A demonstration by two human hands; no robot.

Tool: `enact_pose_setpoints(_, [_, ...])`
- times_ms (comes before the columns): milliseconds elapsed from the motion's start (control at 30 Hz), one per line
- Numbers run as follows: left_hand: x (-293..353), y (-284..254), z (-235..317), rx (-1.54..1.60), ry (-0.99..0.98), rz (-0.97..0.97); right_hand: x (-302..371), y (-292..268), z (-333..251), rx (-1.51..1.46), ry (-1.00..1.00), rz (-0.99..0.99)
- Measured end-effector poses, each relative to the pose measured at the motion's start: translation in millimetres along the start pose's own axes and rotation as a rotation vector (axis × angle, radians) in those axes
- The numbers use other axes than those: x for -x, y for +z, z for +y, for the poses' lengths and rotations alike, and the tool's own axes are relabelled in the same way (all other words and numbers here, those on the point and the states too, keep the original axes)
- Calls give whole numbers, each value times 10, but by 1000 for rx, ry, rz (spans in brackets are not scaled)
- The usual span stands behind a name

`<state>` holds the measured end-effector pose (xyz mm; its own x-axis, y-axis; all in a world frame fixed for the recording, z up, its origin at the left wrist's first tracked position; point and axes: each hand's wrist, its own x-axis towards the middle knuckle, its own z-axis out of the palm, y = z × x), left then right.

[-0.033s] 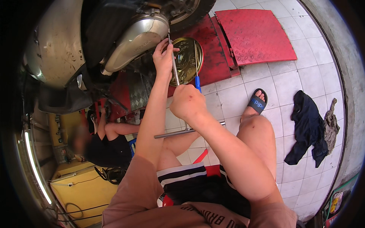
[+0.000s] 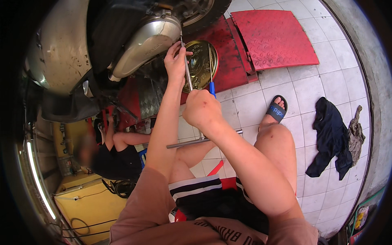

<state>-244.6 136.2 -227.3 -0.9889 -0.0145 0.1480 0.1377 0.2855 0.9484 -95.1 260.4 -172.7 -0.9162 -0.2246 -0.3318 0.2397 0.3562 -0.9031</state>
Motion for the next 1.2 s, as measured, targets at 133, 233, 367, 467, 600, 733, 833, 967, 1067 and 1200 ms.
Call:
enact_pose_setpoints(133, [0,66,11,47,-11,13,-43,-22,22,19,-19,100])
enact_pose_setpoints(233, [2,79,19,80,-28,25,-58,-1,58,41,-52,182])
enact_pose_setpoints(367, [27,81,68,105,-60,5,-140,20,110,68,-118,247])
enact_pose_setpoints(467, [185,8,146,122,-169,-40,-162,-5,102,104,-120,281])
enact_pose_setpoints(600, [978,-309,106,289,-518,-149,-319,-41,86,21,-68,170])
enact_pose_setpoints(733, [2079,-297,287,545,-850,-357,-350,-91,61,37,-20,47])
enact_pose_setpoints(833, [2266,-157,668,981,-1030,-508,-356,-108,-12,-191,80,-100])
enact_pose_setpoints(967, [2321,-149,497,1343,-1001,-327,-360,-1,5,-340,129,-144])
enact_pose_setpoints(1067, [2359,-222,536,1402,-1091,-104,-317,18,-16,-433,108,-204])
enact_pose_setpoints(1200, [2390,-403,509,1330,-1131,83,-273,69,-125,-305,96,-257])
